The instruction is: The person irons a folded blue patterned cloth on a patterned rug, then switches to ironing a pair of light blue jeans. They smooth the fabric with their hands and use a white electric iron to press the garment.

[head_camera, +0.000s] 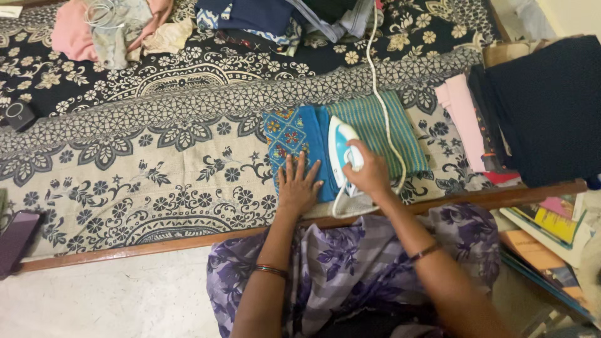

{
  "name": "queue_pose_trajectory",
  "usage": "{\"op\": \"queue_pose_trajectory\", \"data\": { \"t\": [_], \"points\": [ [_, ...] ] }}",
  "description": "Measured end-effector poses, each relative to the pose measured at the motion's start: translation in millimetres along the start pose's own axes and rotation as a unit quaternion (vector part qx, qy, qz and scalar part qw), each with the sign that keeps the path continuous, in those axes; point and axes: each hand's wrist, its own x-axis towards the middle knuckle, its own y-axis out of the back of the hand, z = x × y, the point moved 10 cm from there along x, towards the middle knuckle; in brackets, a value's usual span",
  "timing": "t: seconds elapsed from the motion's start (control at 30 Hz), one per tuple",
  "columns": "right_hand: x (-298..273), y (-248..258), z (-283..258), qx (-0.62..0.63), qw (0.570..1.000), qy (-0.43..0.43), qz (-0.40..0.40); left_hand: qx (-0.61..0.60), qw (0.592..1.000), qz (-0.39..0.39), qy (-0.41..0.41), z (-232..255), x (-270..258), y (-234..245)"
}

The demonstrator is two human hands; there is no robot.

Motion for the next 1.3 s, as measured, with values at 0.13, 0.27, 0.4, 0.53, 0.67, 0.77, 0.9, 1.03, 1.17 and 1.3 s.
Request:
{"op": "queue_pose_trajectory", "data": {
  "t": [0.13,0.27,0.4,0.53,0.67,0.77,0.9,1.03,1.17,1.3],
  "points": [
    [0,40,-14,0.020,0.991,0.081,0.103,-0.005,0.999,0.034,-0.009,3,-3,9],
    [-3,54,1,0.050,0.990,0.071,0.110,-0.017,0.999,0.042,-0.009,4,-2,12],
    [14,66,20,0.028,0.991,0.036,0.125,-0.023,0.998,0.051,-0.009,3,-5,11],
    [7,71,13,0.058,0.992,-0.015,0.108,-0.035,0.998,0.052,-0.008,2,-3,13],
    [-34,62,-44,0.102,0.988,0.068,0.091,-0.155,0.985,0.074,0.006,-9,4,20],
    [-42,32,-76,0.147,0.989,0.032,-0.010,-0.240,0.958,0.152,0.049,-35,-6,39],
    [-49,16,-138,0.136,0.977,0.161,0.009,-0.054,0.988,0.041,0.138,-72,-37,43],
    [-49,-13,-158,0.163,0.965,0.207,-0.011,-0.056,0.987,-0.017,0.151,-92,-54,25],
    [-46,-36,-162,0.134,0.968,0.212,0.003,-0.043,0.984,0.058,0.160,-98,-46,6],
    [-38,-56,-157,0.098,0.981,0.167,-0.029,-0.012,0.980,0.094,0.172,-107,-41,-9]
  ]
}}
